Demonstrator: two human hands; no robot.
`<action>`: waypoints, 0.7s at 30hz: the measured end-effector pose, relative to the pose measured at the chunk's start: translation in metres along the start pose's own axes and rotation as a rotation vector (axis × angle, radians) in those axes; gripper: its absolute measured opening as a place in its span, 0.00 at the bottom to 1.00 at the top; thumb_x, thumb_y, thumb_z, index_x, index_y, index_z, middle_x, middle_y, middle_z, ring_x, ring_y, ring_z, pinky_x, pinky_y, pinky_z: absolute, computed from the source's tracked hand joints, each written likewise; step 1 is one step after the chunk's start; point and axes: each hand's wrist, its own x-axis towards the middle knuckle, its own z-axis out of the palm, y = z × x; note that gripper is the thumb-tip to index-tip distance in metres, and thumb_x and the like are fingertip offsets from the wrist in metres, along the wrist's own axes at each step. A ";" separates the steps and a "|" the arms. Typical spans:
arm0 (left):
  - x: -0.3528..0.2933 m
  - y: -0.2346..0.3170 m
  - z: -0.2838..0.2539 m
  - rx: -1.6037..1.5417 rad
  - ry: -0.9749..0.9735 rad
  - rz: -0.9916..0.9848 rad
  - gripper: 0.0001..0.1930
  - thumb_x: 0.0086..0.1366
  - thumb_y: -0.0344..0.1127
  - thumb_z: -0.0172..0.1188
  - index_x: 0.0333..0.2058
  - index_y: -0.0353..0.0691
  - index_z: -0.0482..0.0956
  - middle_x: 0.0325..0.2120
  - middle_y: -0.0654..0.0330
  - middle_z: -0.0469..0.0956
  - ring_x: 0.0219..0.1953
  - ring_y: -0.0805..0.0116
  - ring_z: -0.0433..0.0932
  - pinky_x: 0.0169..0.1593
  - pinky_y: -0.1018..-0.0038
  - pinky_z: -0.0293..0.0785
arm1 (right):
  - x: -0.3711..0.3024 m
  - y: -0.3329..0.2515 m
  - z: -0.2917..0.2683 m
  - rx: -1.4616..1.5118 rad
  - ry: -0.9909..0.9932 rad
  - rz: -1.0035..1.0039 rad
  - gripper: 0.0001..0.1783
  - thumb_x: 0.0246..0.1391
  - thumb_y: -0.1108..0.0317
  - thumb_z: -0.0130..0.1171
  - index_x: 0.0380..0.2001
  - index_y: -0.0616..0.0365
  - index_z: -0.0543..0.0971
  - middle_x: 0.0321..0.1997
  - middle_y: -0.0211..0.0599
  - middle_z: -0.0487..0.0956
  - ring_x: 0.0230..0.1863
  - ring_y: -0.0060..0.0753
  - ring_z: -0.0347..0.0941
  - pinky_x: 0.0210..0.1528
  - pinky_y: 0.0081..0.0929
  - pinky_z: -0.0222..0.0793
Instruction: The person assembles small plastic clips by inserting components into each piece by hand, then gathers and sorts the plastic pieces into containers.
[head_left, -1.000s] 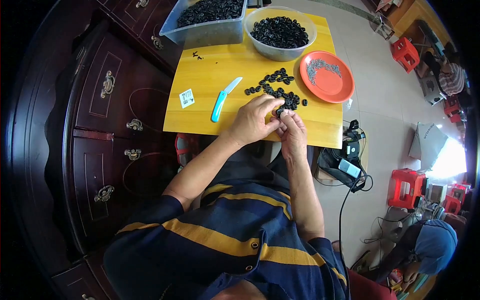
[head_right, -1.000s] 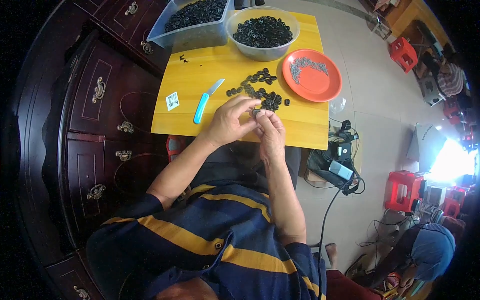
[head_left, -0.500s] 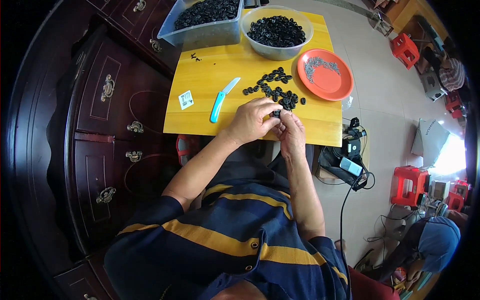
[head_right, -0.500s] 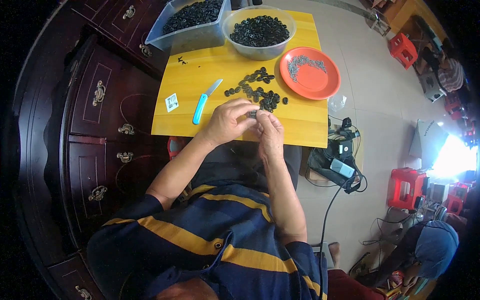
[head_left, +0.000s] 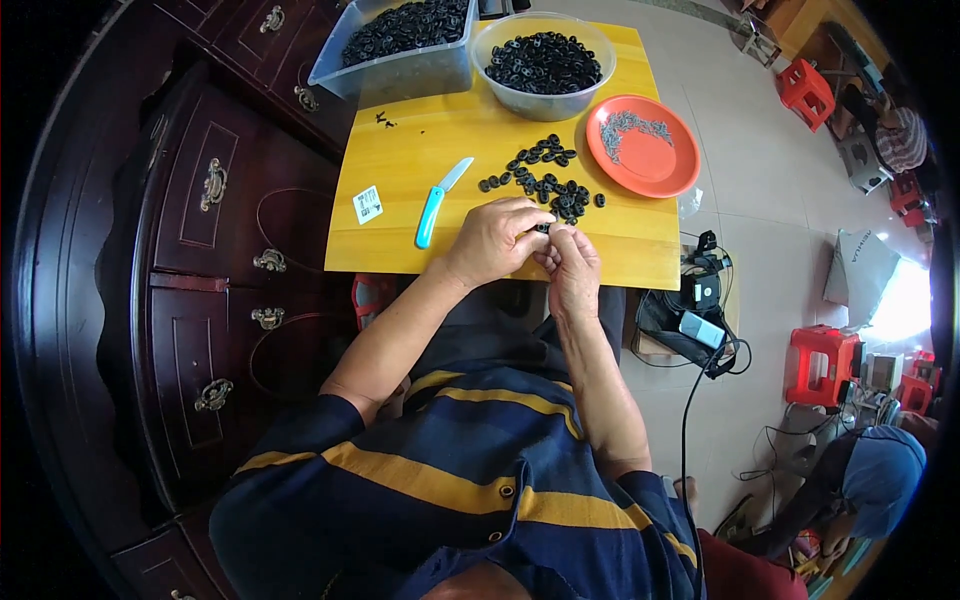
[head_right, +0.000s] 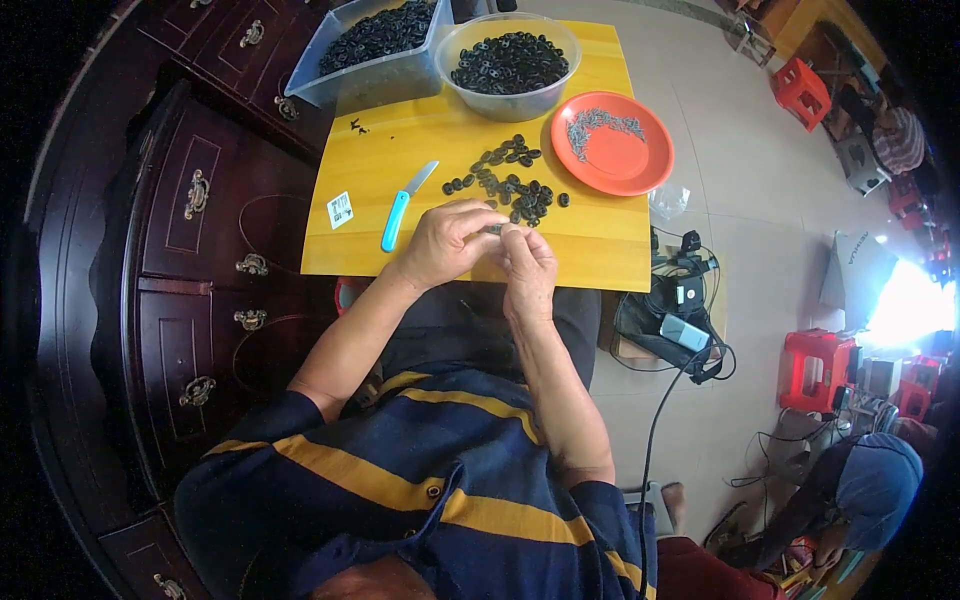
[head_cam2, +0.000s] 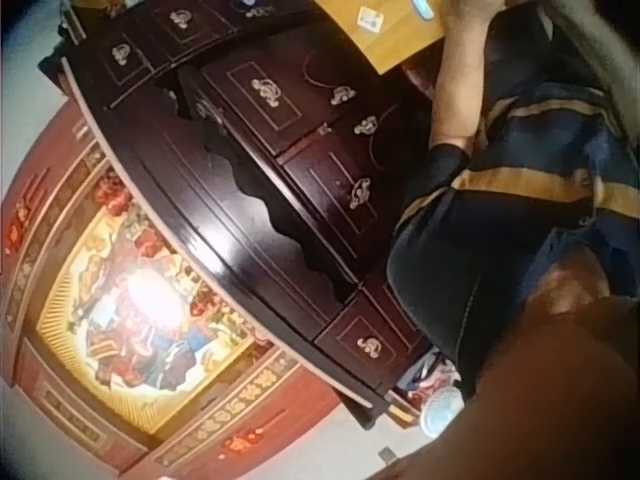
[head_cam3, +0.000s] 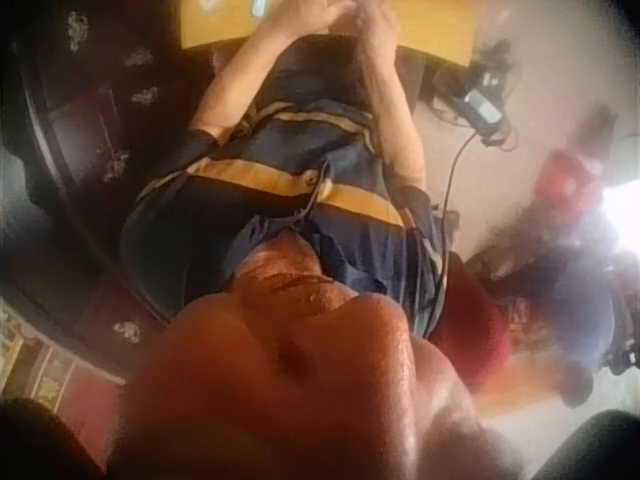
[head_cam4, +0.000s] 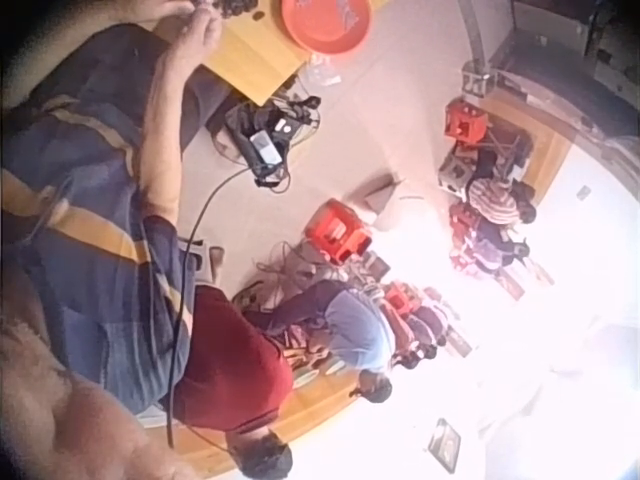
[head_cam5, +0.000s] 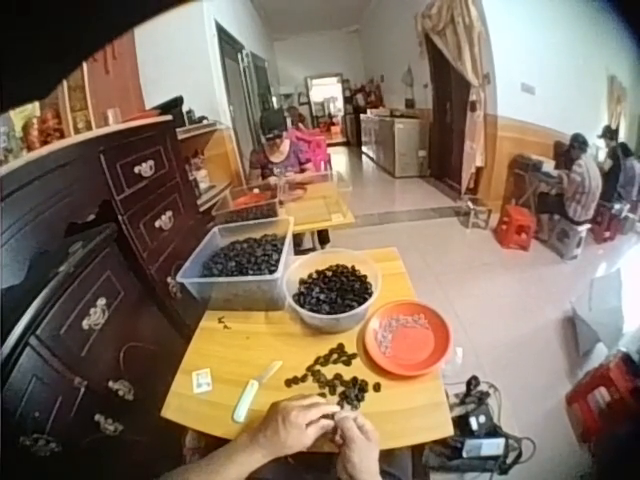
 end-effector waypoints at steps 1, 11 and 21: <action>0.000 0.000 0.000 0.002 0.001 0.001 0.10 0.56 0.28 0.67 0.38 0.35 0.82 0.32 0.52 0.81 0.35 0.54 0.82 0.39 0.67 0.79 | -0.001 0.001 0.000 -0.002 -0.005 -0.004 0.06 0.61 0.67 0.58 0.32 0.55 0.81 0.29 0.22 0.78 0.30 0.15 0.71 0.37 0.19 0.69; 0.000 0.002 0.003 -0.067 0.033 -0.028 0.10 0.56 0.27 0.66 0.38 0.34 0.82 0.32 0.53 0.82 0.35 0.55 0.82 0.39 0.68 0.79 | -0.001 -0.001 0.002 0.001 -0.012 -0.051 0.06 0.61 0.68 0.58 0.31 0.57 0.80 0.27 0.23 0.76 0.27 0.14 0.67 0.32 0.15 0.62; -0.003 -0.006 0.004 -0.115 0.034 -0.036 0.13 0.55 0.26 0.67 0.41 0.36 0.82 0.30 0.57 0.81 0.31 0.63 0.81 0.35 0.73 0.77 | -0.001 -0.001 0.006 -0.044 0.007 -0.065 0.06 0.60 0.67 0.58 0.30 0.56 0.79 0.25 0.22 0.74 0.25 0.13 0.64 0.30 0.14 0.58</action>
